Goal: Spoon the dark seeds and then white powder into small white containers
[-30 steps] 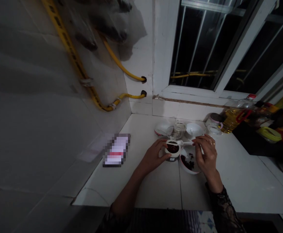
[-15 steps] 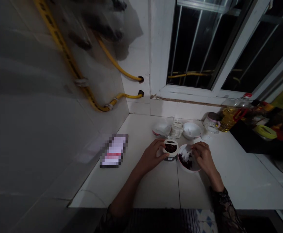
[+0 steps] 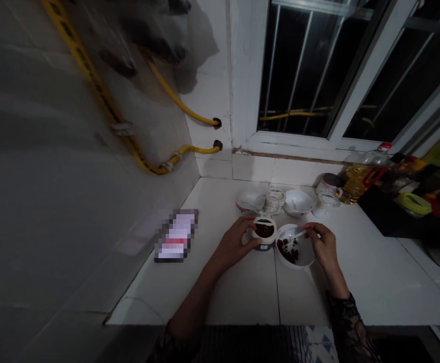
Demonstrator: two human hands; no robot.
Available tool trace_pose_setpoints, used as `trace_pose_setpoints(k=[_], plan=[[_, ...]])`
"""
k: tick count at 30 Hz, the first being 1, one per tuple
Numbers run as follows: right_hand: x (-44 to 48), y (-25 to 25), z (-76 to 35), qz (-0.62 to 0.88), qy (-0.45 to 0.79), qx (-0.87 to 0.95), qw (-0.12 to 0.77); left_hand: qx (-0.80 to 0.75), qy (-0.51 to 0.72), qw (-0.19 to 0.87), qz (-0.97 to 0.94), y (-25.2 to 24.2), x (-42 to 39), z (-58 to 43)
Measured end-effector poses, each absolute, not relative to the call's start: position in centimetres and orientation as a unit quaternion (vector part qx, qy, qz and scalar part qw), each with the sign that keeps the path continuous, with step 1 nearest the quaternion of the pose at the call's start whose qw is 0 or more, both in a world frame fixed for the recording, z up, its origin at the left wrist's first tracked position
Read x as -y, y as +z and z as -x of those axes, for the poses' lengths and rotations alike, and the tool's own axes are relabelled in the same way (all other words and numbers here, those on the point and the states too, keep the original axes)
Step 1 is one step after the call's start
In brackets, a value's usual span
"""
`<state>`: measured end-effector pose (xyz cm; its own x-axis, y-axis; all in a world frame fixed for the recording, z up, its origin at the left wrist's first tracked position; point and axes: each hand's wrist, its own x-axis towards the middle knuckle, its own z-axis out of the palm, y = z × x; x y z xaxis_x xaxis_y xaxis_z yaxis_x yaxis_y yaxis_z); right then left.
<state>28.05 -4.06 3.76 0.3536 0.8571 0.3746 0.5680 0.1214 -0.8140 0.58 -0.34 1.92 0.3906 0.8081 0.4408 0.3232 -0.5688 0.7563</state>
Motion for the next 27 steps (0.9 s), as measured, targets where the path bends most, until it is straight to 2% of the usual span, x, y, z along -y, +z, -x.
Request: trace_pose_setpoints(k=[4, 7, 12, 21, 27], plan=[[4.1, 3.6, -28.0, 0.616, 0.038, 0.644, 0.451, -0.359, 0.418, 0.285, -0.784, 2.1, 0.4, -0.6], [4.1, 3.3, -27.6, 0.595, 0.072, 0.671, 0.437, -0.356, 0.417, 0.283, -0.787, 2.1, 0.4, -0.5], [4.0, 3.0, -27.4, 0.583, 0.155, 0.642, 0.473, -0.358, 0.412, 0.281, -0.79, 2.0, 0.4, -0.5], [4.7, 3.6, -27.2, 0.571, 0.207, 0.64, 0.471, -0.357, 0.415, 0.278, -0.789, 2.0, 0.3, -0.5], [4.8, 4.1, -27.3, 0.597, 0.27, 0.574, 0.491, -0.355, 0.419, 0.284, -0.786, 1.8, 0.2, -0.5]])
